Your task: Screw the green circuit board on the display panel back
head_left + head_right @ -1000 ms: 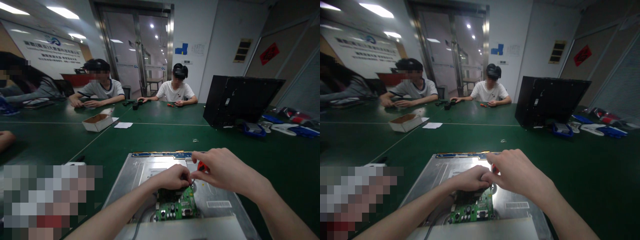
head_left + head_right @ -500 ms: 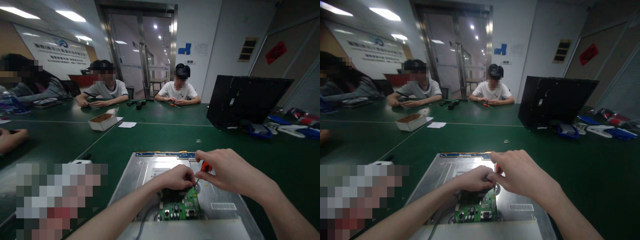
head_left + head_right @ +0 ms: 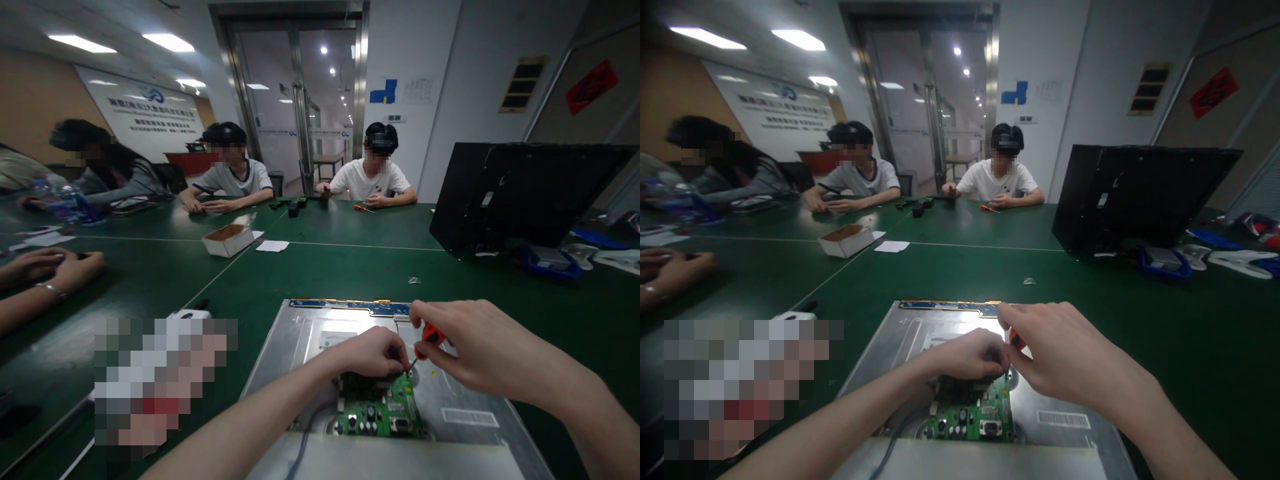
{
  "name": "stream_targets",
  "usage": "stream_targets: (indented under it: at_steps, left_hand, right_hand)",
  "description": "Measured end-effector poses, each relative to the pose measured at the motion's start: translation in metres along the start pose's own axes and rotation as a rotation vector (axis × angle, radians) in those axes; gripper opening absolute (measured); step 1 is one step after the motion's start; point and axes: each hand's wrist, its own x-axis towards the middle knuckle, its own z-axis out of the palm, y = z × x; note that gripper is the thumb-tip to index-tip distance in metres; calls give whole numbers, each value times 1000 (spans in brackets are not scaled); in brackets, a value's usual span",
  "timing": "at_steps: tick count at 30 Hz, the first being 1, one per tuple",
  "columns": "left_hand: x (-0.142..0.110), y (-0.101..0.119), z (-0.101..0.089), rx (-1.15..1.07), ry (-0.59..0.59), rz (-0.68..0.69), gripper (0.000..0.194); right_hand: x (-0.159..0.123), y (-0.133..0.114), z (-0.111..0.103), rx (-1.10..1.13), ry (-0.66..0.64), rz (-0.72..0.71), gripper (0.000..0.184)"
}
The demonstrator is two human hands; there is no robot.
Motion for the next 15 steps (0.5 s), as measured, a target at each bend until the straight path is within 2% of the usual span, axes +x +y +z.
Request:
stream_targets:
  at_steps: [7, 11, 15]
  left_hand:
    - [-1, 0, 1, -1, -11, -3, 16]
    - [-1, 2, 1, 6, -11, -8, 15]
    - [-1, 4, -1, 10, -16, -7, 14]
  right_hand:
    - [6, 4, 3, -139, -21, 44, 17]
    - [3, 4, 5, -102, 4, 19, 4]
    - [0, 5, 7, -61, 30, -23, 12]
